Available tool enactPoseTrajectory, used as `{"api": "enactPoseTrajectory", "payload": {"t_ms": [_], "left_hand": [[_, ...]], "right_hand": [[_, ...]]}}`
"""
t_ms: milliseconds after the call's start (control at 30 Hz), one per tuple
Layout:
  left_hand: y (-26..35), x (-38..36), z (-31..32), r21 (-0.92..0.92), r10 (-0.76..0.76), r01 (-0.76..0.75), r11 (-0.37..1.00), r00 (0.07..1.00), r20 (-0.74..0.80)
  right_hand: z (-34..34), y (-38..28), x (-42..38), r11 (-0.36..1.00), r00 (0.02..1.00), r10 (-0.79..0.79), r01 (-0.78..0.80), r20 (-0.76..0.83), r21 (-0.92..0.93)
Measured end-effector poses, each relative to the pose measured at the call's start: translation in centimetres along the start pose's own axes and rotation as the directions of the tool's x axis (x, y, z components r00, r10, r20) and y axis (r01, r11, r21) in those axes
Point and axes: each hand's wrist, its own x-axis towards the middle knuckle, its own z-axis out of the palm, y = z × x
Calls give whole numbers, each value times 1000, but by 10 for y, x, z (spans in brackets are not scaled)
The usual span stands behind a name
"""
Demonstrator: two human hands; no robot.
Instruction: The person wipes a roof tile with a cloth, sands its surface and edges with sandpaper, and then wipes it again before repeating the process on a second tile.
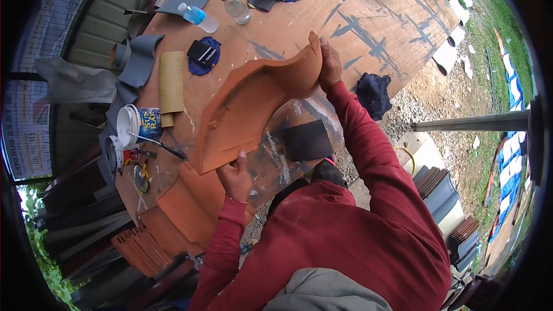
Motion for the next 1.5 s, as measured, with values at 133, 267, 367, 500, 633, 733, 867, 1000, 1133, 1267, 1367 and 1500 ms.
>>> {"api": "enactPoseTrajectory", "payload": {"t_ms": [133, 267, 367, 500, 633, 733, 867, 1000, 1133, 1267, 1367, 1500], "left_hand": [[-29, 3, 13, 23, -72, 71, 997, 997, 15], [-7, 23, -21, 54, -22, 12, 998, 982, 188], [51, 54, -28, -108, 151, -134, 985, 973, 175], [57, 81, -38, -44, 129, -122, 992, 966, 223], [84, 90, -3, -450, -7, -23, 893, 998, -66], [111, 84, 5, -503, 90, -72, 861, 996, 11], [137, 86, 16, -300, 326, -301, 905, 945, 36], [142, 102, 27, -316, 385, -361, 877, 923, 15], [138, 120, 14, -69, 563, -559, 827, 823, 75], [140, 116, 23, -278, 465, -493, 825, 870, -163], [127, 111, 11, -282, 431, -446, 849, 895, -117], [109, 104, -4, -150, 391, -419, 896, 902, -185]], "right_hand": [[-9, 51, 14, 831, 943, -330, 315, 51, -459], [25, 8, 23, 995, 992, -85, 90, -95, 42], [31, 31, 41, 997, 997, -64, 66, -38, 40], [45, 30, 61, 972, 984, 162, -173, 76, 159], [61, 16, 69, 940, 941, 323, -331, 97, 77], [55, 22, 58, 925, 925, 379, -379, 42, -1], [53, 2, 52, 900, 904, 427, -419, 41, -124], [44, 12, 60, 895, 944, 326, -286, 61, -343], [7, -5, 12, 653, 943, -329, 261, 44, -711], [-75, -33, -64, 300, 958, -278, 155, 69, -941], [-105, -32, -125, 375, 989, -106, 135, 102, -917], [-87, -8, -177, 392, 947, 168, 190, 273, -900]]}}
